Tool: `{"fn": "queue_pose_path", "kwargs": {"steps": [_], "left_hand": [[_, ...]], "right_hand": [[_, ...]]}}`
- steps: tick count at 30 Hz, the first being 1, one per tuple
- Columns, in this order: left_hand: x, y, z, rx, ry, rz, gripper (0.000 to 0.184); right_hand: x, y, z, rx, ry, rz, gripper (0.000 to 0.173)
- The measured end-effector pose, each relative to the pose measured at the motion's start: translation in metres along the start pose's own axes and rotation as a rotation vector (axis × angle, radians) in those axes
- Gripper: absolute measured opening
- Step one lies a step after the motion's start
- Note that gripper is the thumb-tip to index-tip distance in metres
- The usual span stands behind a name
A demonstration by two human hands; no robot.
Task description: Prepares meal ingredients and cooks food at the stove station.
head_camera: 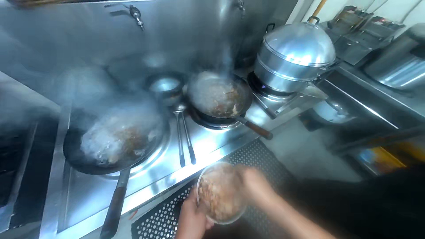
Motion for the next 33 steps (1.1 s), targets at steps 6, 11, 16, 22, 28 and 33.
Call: {"fn": "queue_pose_path", "kwargs": {"steps": [6,11,16,22,28,33], "left_hand": [[-0.002,-0.012,-0.011,-0.002,0.006,-0.048,0.061],[0.001,-0.032,-0.022,-0.004,0.079,-0.054,0.053],[-0.015,-0.049,-0.032,0.019,0.109,0.053,0.056],[-0.039,-0.059,-0.054,-0.005,0.09,0.102,0.055],[-0.061,-0.054,-0.079,-0.069,0.112,0.16,0.054],[-0.059,-0.039,-0.097,-0.156,0.149,0.182,0.053]], "right_hand": [[0.043,0.019,-0.016,0.032,0.223,0.274,0.038],[0.038,0.006,-0.016,-0.014,0.122,0.101,0.034],[0.034,-0.013,-0.005,-0.194,-0.111,-0.157,0.028],[0.041,-0.045,-0.017,-0.254,-0.19,-0.386,0.021],[0.035,-0.113,-0.078,-0.286,-0.277,-0.477,0.023],[0.027,-0.175,-0.179,-0.318,-0.147,-0.273,0.025]]}}
Point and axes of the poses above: each hand's wrist, its own z-axis away from the middle knuckle, its own y-axis out of the palm, x = y × z, the point moved 2 cm from there along -z, towards the middle knuckle, and after that the axes turned 6 degrees about x, right-handed, at the moved point
